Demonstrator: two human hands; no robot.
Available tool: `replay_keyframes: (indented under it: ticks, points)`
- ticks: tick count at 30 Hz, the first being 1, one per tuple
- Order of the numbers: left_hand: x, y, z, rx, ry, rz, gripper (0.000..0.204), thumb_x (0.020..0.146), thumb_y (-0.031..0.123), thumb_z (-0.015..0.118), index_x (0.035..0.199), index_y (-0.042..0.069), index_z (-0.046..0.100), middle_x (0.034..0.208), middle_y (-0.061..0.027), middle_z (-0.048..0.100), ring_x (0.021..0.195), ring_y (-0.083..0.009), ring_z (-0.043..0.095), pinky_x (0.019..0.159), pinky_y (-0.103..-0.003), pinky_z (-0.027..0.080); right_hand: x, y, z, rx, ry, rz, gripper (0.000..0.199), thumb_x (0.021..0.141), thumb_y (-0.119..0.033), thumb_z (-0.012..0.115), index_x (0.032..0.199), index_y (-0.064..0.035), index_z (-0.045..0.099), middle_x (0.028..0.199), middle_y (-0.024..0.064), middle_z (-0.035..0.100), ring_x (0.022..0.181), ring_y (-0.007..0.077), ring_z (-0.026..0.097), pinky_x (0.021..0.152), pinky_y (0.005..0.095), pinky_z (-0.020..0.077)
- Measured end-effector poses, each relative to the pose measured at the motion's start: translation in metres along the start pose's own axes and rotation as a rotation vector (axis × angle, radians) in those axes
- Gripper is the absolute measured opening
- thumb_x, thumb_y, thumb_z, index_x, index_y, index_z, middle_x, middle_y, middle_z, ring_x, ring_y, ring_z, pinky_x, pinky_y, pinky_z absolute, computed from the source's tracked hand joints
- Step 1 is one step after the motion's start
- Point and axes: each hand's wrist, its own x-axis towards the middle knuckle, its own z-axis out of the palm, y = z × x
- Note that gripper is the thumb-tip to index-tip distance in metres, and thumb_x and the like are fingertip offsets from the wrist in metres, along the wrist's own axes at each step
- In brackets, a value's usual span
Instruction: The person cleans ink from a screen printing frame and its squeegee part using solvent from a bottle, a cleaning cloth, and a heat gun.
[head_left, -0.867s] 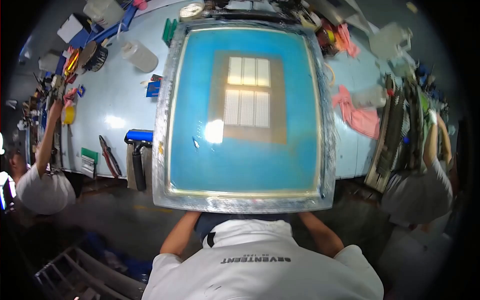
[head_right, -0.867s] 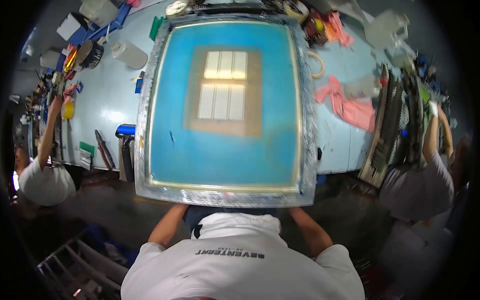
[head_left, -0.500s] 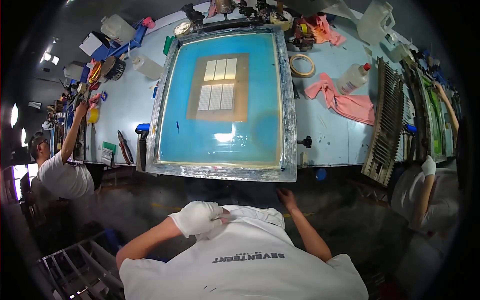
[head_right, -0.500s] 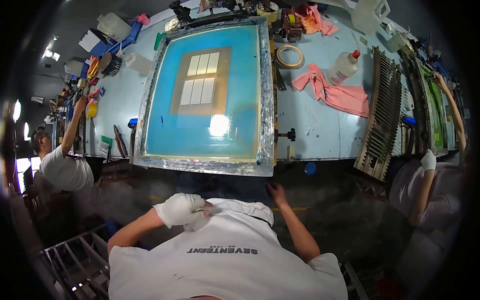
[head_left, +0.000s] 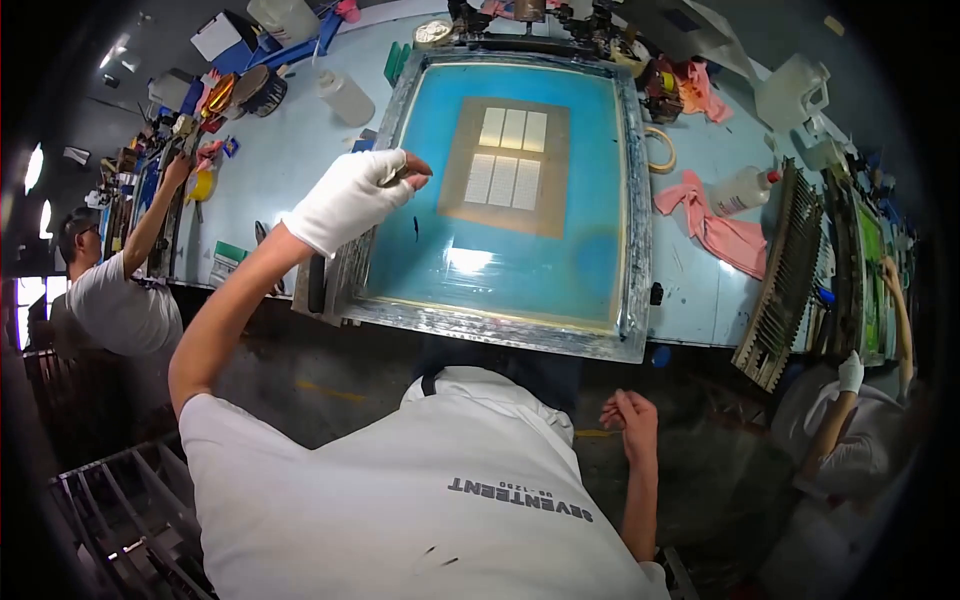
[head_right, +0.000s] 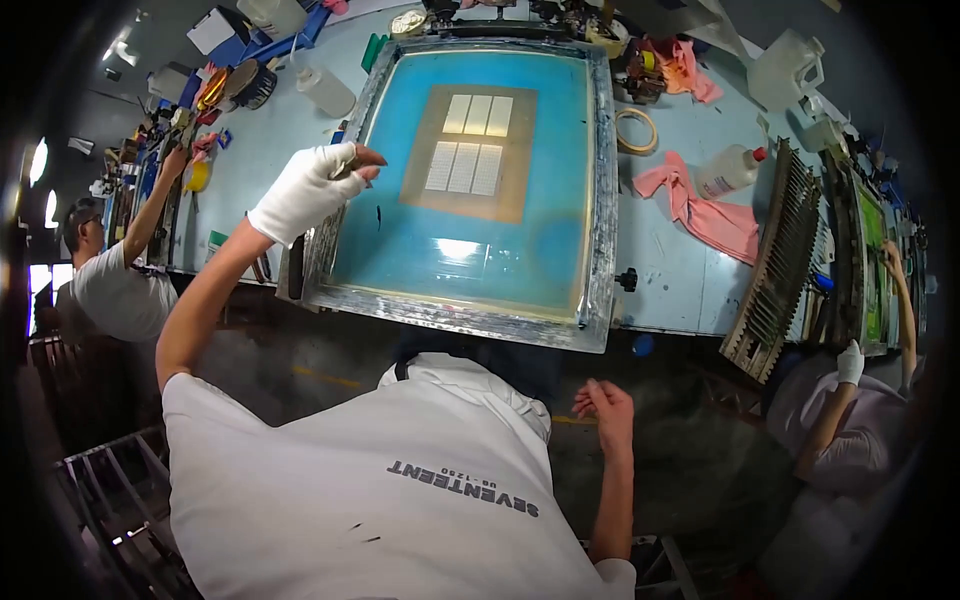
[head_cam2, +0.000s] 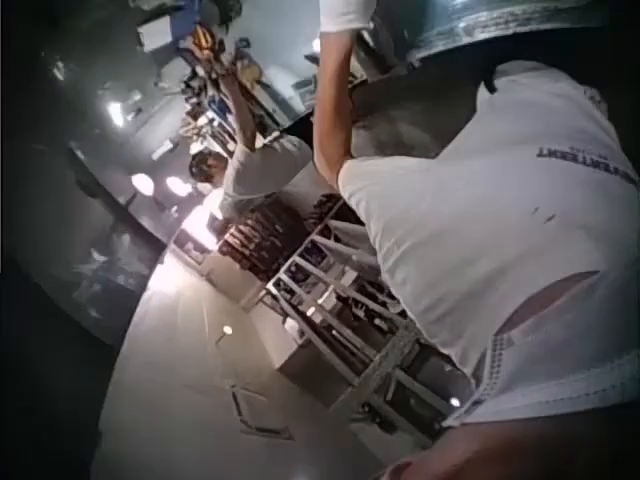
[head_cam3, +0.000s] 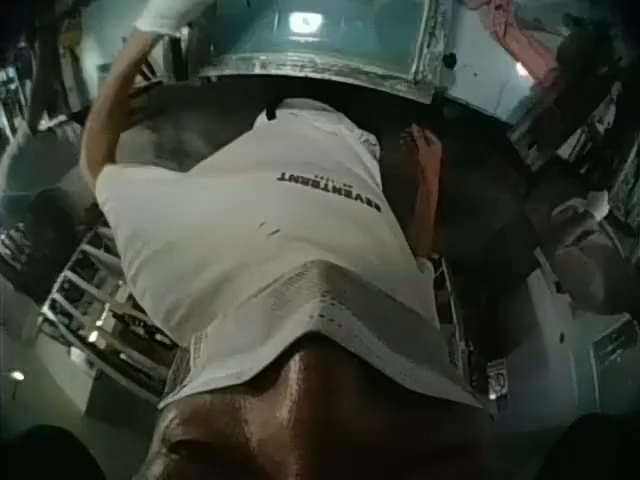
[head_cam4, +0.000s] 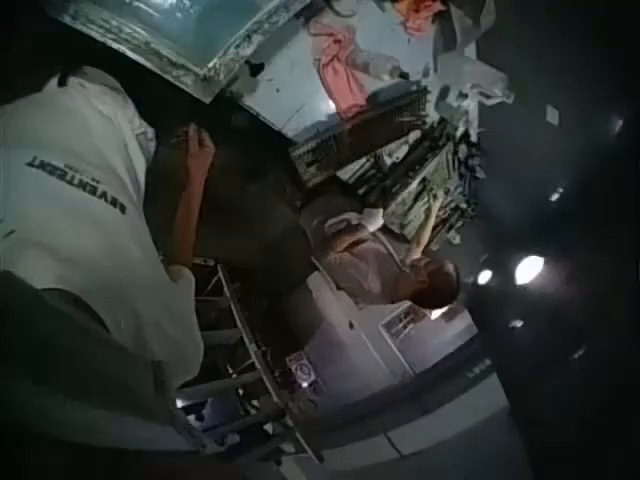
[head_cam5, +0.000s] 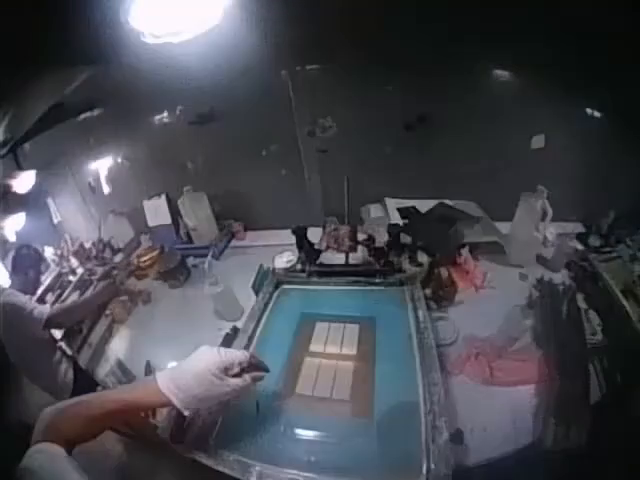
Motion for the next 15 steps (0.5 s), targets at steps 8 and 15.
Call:
replay_keyframes:
  ticks: [8, 15]
  points:
    - [0.075, -0.071, -0.006, 0.237, 0.029, 0.363, 0.018, 0.09, 0.006, 0.07, 0.107, 0.002, 0.067, 0.1, -0.016, 0.071, 0.091, -0.0278, 0.072, 0.077, -0.037, 0.056, -0.017, -0.123, 0.058, 0.126, 0.391, -0.709, 0.027, 0.109, -0.016, 0.051, 0.088, 0.0004, 0.056, 0.084, 0.0076, 0.055, 0.075, 0.0149, 0.052, 0.067, 0.0282, 0.0433]
    - [0.111, -0.072, 0.004, 0.193, -0.04, 0.46, 0.019, 0.091, 0.014, 0.072, 0.107, 0.004, 0.068, 0.099, -0.015, 0.069, 0.09, -0.0334, 0.068, 0.077, -0.04, 0.055, 0.034, -0.162, 0.109, -0.238, 0.408, -0.74, 0.022, 0.099, -0.001, 0.059, 0.12, 0.0071, 0.06, 0.119, 0.0107, 0.063, 0.112, 0.0155, 0.058, 0.101, 0.0274, 0.0422]
